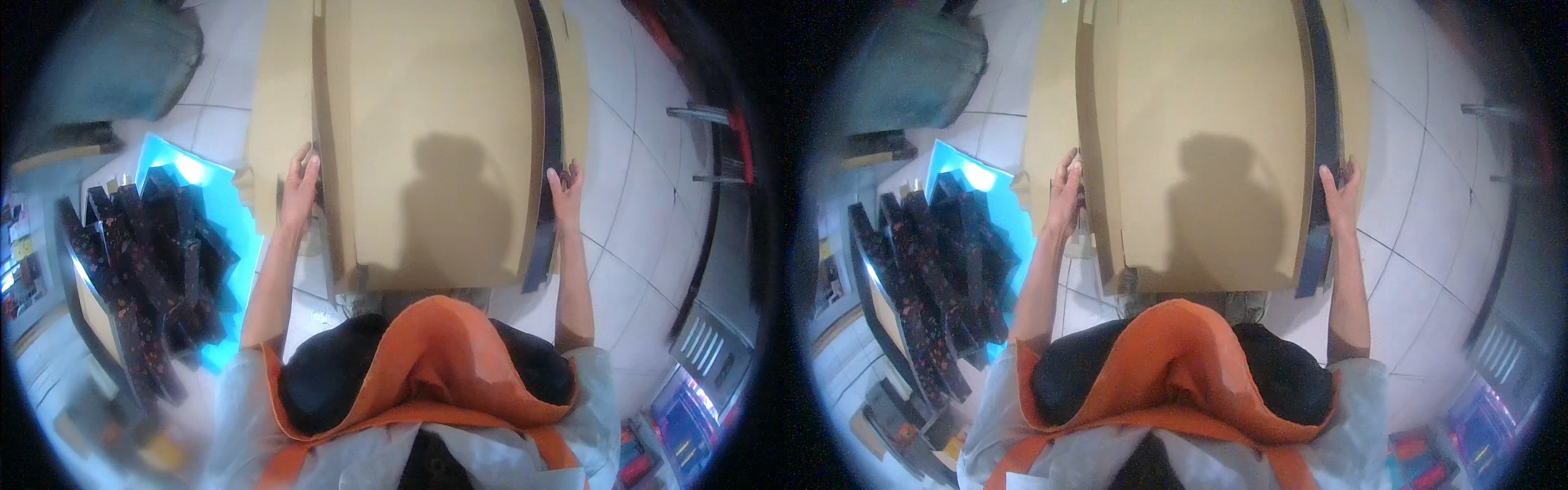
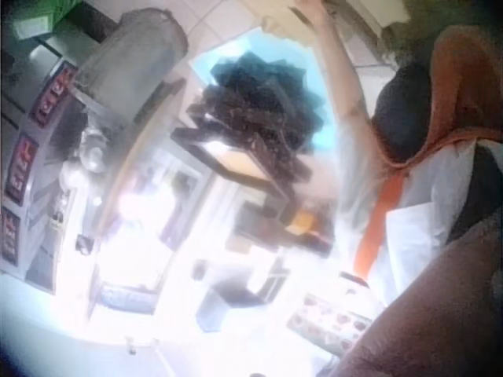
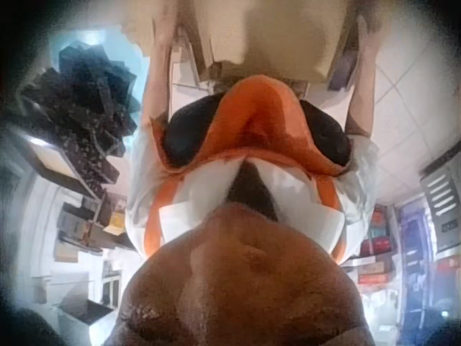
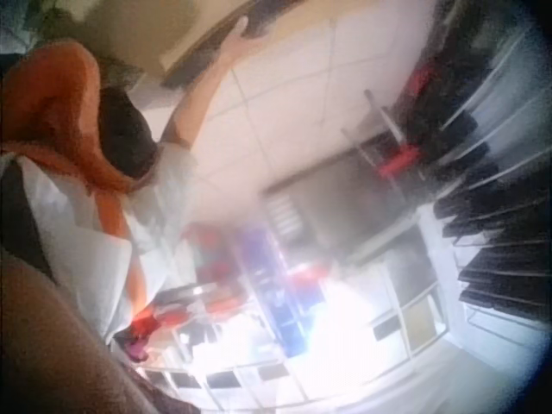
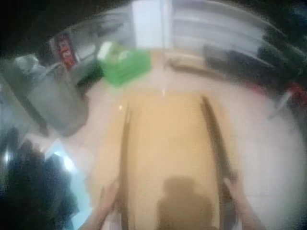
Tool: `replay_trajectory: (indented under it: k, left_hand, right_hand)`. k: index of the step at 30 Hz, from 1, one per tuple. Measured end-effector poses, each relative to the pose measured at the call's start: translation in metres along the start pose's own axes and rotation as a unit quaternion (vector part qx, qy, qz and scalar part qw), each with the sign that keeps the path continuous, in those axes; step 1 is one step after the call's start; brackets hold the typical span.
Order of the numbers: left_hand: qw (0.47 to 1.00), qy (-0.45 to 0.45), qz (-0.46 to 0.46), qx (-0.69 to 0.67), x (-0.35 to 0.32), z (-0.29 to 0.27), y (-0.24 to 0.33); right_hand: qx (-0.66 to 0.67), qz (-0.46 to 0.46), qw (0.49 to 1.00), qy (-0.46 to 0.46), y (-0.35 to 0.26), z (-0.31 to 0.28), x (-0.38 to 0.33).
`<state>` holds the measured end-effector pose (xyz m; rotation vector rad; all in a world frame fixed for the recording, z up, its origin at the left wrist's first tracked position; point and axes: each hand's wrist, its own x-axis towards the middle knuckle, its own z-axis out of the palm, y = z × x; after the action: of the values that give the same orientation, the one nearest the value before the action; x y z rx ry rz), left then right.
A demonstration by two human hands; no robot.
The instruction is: The person assembles rectangular frames by placing black strips along the edges of flat beige boards. They repeatedly pick up boards, align the strips, and stack the completed frames on a nearby pile.
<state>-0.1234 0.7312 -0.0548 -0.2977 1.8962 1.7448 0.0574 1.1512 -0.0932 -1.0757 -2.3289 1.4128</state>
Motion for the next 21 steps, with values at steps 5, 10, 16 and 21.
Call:
replay_trajectory:
  k: [5,10,16,21]
  left_hand:
    - [0.987,-0.033,-0.006,0.156,0.022,-0.002,-0.01]
    - [0.886,0.103,0.123,0.435,0.042,0.012,-0.02]
    - [0.804,0.123,0.173,0.555,0.012,0.038,0.0]
    - [0.831,0.108,0.149,0.525,0.01,0.045,-0.004]
  right_hand:
    - [0.045,0.088,0.988,-0.121,-0.036,-0.013,0.015]
    - [0.029,0.084,0.978,-0.187,-0.056,-0.01,0.025]
    - [-0.289,-0.039,0.955,-0.055,-0.023,0.005,0.039]
    - [-0.147,0.048,0.986,-0.067,0.007,-0.048,0.049]
